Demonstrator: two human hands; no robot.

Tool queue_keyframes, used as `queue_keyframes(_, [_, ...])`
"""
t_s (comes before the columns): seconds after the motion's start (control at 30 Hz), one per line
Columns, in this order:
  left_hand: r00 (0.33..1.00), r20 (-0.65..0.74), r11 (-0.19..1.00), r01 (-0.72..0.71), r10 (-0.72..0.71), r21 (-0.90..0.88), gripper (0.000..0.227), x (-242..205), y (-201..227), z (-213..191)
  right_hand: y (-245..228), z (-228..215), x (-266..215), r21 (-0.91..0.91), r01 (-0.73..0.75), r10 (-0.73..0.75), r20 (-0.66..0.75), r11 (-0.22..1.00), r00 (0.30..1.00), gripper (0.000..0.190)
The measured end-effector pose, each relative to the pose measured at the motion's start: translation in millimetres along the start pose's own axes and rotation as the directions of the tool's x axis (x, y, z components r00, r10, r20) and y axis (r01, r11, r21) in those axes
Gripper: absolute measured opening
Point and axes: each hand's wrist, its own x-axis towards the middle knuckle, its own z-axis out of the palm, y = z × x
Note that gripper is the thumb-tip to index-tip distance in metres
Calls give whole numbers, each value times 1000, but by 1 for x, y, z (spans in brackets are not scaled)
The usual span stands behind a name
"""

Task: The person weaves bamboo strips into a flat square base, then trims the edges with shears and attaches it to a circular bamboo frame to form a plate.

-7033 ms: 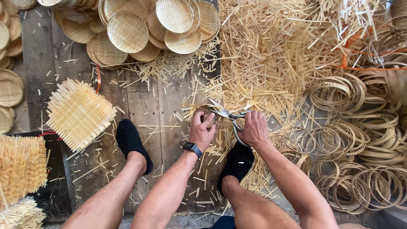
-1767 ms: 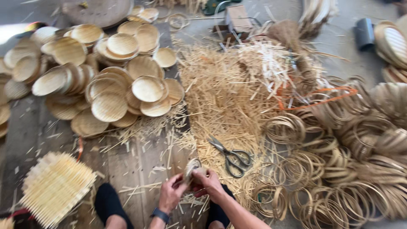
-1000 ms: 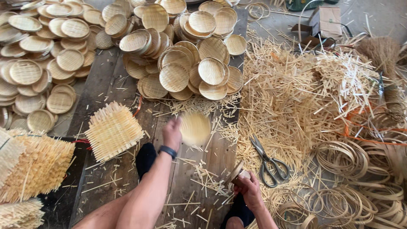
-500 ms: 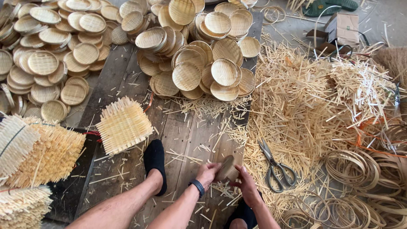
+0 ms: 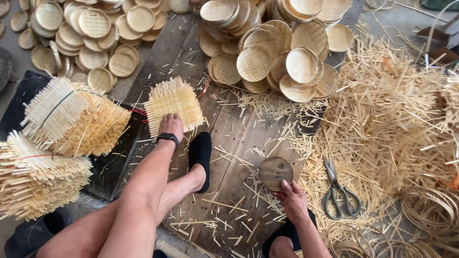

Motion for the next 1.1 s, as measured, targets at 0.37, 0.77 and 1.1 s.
queue_keyframes(0.37, [972, -1, 837, 201, -234, -510, 8, 10, -20, -61, -6, 4, -3, 64, -4, 3, 6, 998, 1000, 21])
queue_keyframes(0.77, [442, -557, 473, -876, 703, -99, 11, -94, 200, -130, -13, -15, -2, 135, 231, -224, -67, 964, 972, 44])
queue_keyframes(1.1, [777, -347, 496, -611, 525, -617, 46, -184, 263, -31, -37, 0, -17, -201, 132, -156, -106, 971, 982, 26])
